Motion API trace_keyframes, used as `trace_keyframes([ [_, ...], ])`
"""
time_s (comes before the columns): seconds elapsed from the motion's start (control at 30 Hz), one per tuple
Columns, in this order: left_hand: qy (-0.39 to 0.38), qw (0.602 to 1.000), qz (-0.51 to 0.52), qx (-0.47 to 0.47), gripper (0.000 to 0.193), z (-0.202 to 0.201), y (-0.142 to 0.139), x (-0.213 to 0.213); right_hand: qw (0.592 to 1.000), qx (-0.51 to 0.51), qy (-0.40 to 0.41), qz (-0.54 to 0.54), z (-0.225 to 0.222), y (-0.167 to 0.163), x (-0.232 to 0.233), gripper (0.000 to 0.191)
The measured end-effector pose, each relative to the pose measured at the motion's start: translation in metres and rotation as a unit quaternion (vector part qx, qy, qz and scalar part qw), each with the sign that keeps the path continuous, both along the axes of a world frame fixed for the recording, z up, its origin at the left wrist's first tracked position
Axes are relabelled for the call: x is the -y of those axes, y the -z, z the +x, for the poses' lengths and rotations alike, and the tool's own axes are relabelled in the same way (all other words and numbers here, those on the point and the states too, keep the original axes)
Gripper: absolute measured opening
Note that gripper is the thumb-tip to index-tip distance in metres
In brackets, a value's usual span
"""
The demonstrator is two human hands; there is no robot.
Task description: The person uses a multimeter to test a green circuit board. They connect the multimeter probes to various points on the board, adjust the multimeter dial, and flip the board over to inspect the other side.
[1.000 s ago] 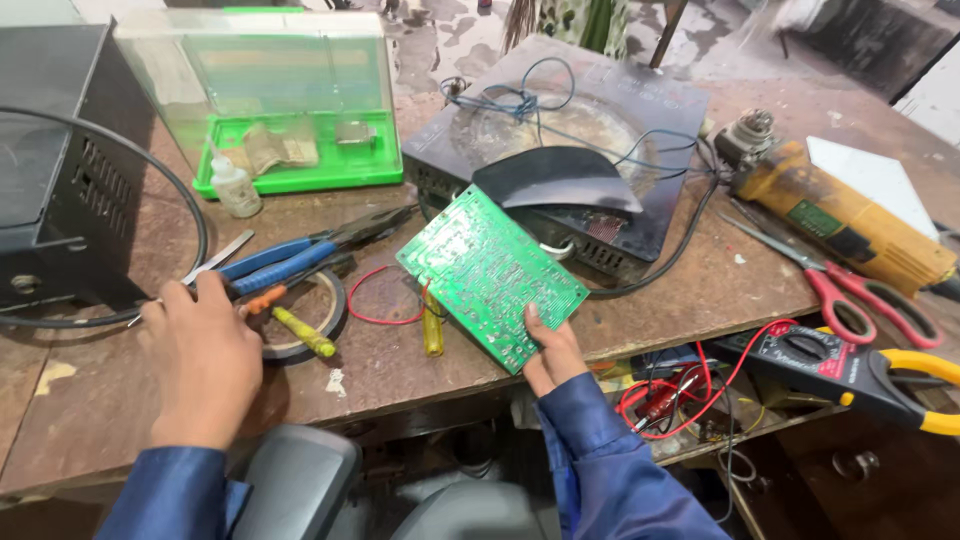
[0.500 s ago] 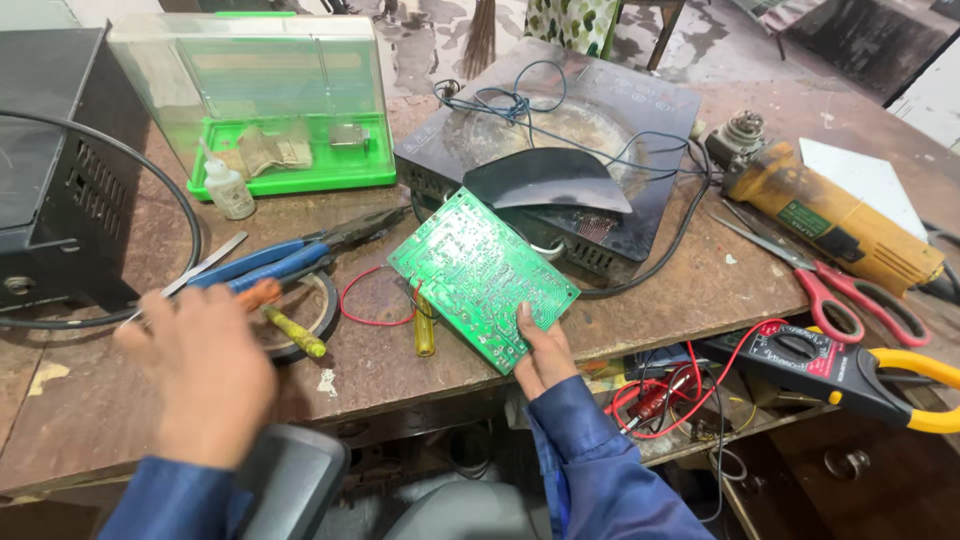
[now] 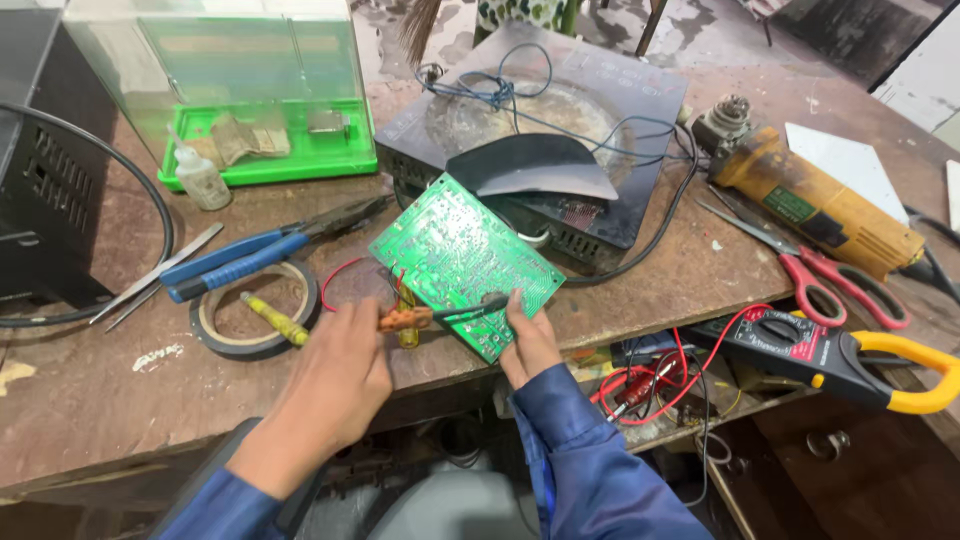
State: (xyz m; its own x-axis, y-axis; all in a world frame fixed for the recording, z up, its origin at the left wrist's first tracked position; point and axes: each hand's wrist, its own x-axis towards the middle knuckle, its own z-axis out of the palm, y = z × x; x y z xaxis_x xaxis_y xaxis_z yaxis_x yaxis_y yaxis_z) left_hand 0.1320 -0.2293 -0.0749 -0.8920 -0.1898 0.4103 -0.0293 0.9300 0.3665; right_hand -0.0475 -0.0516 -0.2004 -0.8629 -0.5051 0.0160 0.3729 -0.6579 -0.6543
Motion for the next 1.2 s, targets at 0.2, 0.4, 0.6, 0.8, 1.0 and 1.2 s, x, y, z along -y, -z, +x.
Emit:
trace_keyframes([
  [0.2, -0.016, 0.997, 0.013, 0.079, 0.033, -0.007, 0.003, 0.001, 0.996, 0.066, -0.027, -0.062, -0.005, -0.002, -0.006, 0.059],
  [0.4, -0.074, 0.997, -0.010, 0.031, 0.030, -0.018, 0.001, 0.004, 0.994, 0.089, -0.021, -0.059, -0.007, 0.000, -0.006, 0.058],
  [0.6, 0.016, 0.993, 0.026, 0.117, 0.027, -0.019, 0.000, -0.005, 0.992, 0.094, -0.032, -0.083, -0.008, 0.001, -0.003, 0.056],
  [0.8, -0.046, 0.993, 0.009, 0.109, 0.036, -0.023, -0.003, -0.013, 0.989, 0.091, -0.055, -0.099, -0.007, 0.002, -0.004, 0.056],
  [1.0, -0.071, 0.992, 0.033, 0.100, 0.046, -0.022, -0.010, -0.015, 0.990, 0.117, -0.024, -0.070, -0.003, 0.000, -0.003, 0.055],
  [1.2, 0.030, 0.995, 0.064, 0.067, 0.050, -0.020, -0.013, -0.021, 0.989, 0.108, -0.041, -0.088, -0.004, 0.002, -0.004, 0.057],
])
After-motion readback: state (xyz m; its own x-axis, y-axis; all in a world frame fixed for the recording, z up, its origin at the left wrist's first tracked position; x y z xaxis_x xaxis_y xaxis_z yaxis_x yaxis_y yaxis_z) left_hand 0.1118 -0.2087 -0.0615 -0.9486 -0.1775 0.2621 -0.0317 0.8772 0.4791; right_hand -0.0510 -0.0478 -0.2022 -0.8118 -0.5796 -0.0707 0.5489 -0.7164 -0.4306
